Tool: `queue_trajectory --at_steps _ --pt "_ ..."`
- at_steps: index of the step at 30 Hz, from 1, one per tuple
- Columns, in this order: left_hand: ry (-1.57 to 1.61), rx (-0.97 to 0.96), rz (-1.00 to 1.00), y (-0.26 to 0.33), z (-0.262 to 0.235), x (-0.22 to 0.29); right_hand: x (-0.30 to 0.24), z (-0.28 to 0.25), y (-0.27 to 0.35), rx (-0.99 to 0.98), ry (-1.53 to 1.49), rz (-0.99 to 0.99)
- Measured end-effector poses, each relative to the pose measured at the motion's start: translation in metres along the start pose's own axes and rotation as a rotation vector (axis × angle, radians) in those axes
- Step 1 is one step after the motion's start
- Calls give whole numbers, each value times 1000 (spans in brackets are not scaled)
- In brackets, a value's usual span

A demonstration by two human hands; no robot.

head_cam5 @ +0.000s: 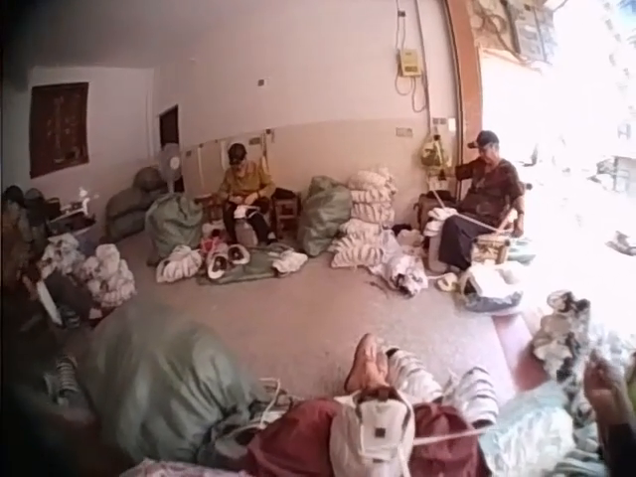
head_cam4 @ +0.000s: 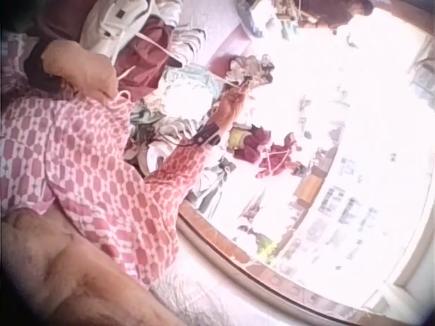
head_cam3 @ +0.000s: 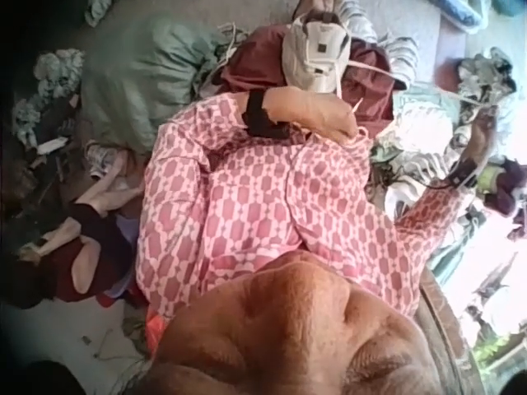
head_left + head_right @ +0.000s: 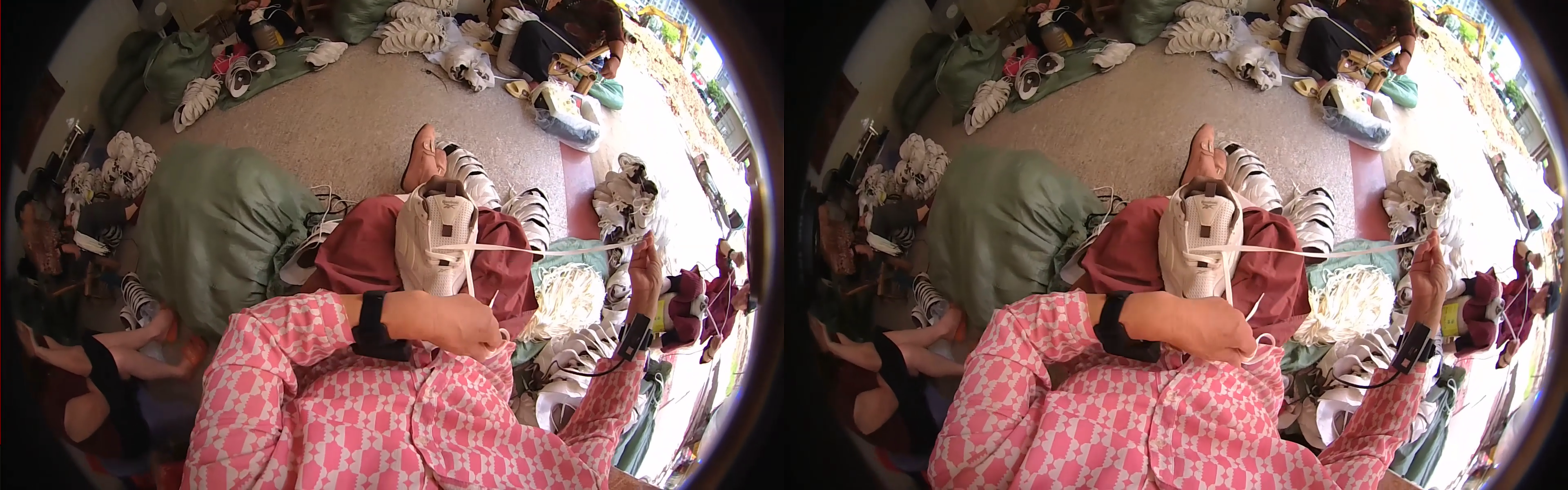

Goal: The recorder is threading and lacing white athletic shoes as part of a manufacturing process.

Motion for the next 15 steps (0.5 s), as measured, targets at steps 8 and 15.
queue_trajectory --at_steps 8,15 --pt "1309 1042 -11 236 -99 -114 53 -20 9 260 -72 -87" --pt "414 1094 -1229 358 -7 -213 140 93 63 66 609 -134"
Point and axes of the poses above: each hand's wrist, its own y-axis away from the middle knuckle, its own z-axis out of the palm, x = y × z, the point moved 10 cm from there along -y, towards the middle knuckle, and after that the axes turned 8 degrees about -z, right-handed, at the moved point
